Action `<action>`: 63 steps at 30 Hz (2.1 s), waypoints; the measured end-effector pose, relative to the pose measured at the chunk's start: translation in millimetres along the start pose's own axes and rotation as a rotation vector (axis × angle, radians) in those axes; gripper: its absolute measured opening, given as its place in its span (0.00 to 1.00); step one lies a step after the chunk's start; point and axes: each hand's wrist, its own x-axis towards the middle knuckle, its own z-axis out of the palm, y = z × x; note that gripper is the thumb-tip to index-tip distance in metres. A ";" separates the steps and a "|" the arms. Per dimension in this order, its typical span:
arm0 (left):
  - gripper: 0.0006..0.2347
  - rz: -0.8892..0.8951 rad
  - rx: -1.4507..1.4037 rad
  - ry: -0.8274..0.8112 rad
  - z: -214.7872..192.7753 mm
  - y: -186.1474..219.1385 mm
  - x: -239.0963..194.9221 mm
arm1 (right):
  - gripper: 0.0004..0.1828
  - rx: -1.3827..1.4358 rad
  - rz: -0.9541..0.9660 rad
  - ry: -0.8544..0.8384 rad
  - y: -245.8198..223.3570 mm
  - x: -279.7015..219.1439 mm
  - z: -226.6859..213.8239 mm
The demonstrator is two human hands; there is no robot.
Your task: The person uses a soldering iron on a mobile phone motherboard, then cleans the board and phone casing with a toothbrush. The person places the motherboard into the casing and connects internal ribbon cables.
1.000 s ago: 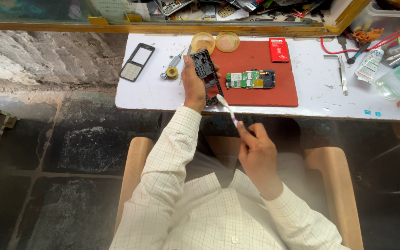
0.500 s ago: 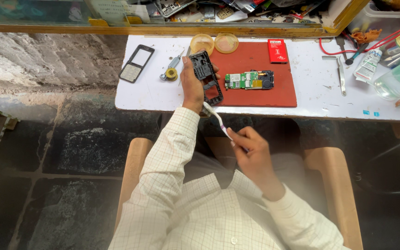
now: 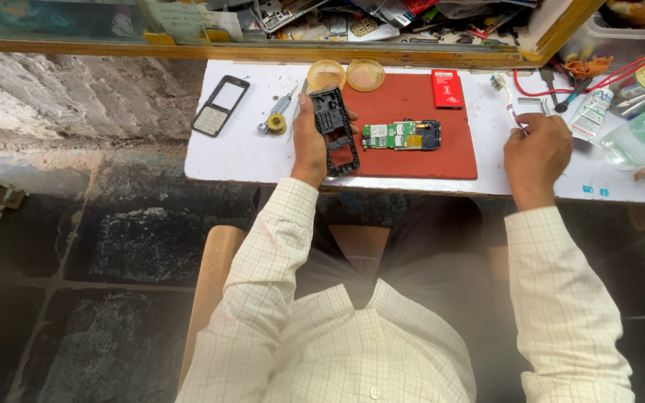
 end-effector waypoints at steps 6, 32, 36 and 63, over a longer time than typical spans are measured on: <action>0.33 0.025 0.016 -0.003 -2.5 -3.6 0.3 | 0.09 0.057 -0.088 0.125 -25.0 -9.6 -8.6; 0.29 -0.034 -0.035 0.122 7.3 -4.7 4.5 | 0.07 1.387 0.536 -0.270 -115.5 -6.0 -9.5; 0.22 -0.116 -0.178 0.196 20.8 -21.1 9.4 | 0.06 1.473 0.543 -0.260 -96.6 8.1 -29.7; 0.20 -0.054 0.116 -0.293 98.5 4.9 -71.3 | 0.09 1.605 0.482 -0.475 -106.7 2.0 -90.7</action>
